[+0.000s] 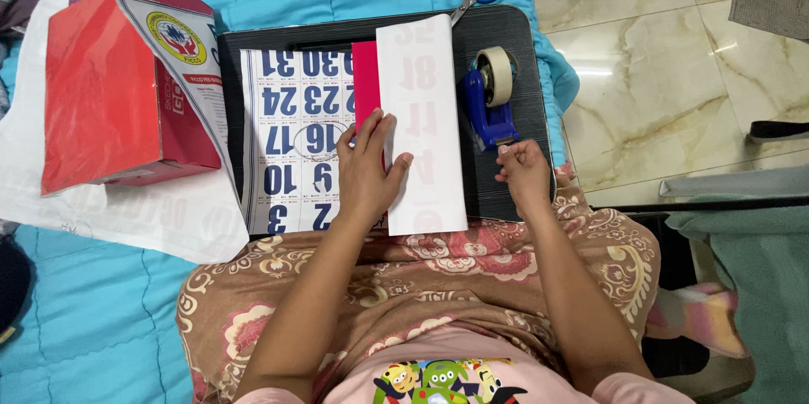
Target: The person wraps a small rectangular box with white wrapping paper on a lap desk. They fold the paper around the box, crease the edges, and secure the folds with tape from a dispenser. The wrapped box is left on the desk at the end.
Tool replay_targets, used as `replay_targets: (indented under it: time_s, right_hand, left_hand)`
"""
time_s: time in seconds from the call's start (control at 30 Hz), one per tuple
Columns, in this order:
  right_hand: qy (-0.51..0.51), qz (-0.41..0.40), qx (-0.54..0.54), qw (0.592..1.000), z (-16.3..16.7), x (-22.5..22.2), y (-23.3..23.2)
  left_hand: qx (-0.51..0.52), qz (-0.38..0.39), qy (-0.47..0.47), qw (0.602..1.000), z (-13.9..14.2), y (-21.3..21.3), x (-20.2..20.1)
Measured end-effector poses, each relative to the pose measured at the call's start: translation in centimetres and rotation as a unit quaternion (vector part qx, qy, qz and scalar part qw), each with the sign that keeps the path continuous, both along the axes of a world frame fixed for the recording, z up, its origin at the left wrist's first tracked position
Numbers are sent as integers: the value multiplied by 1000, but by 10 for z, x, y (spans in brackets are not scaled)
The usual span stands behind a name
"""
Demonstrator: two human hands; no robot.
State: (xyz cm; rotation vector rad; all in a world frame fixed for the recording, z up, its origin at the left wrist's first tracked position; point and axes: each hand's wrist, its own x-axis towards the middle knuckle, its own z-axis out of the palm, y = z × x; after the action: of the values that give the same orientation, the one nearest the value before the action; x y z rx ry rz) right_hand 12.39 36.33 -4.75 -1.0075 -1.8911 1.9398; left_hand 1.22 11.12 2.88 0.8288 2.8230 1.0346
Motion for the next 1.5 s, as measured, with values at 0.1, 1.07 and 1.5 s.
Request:
replay_targets:
  time_s: [0.1,1.07,1.5]
  right_hand:
    - [-32,20,89,995,4,-2,3]
    - [31,324,584,744,59,-75,-58]
    - [8,255,568,783,62,-157,-44]
  left_hand:
    - [6,1,0,1000,1,1,0]
    - [-2,-29,67,997,-3,4,3]
    - [1,-8,47,999,-6,5,6]
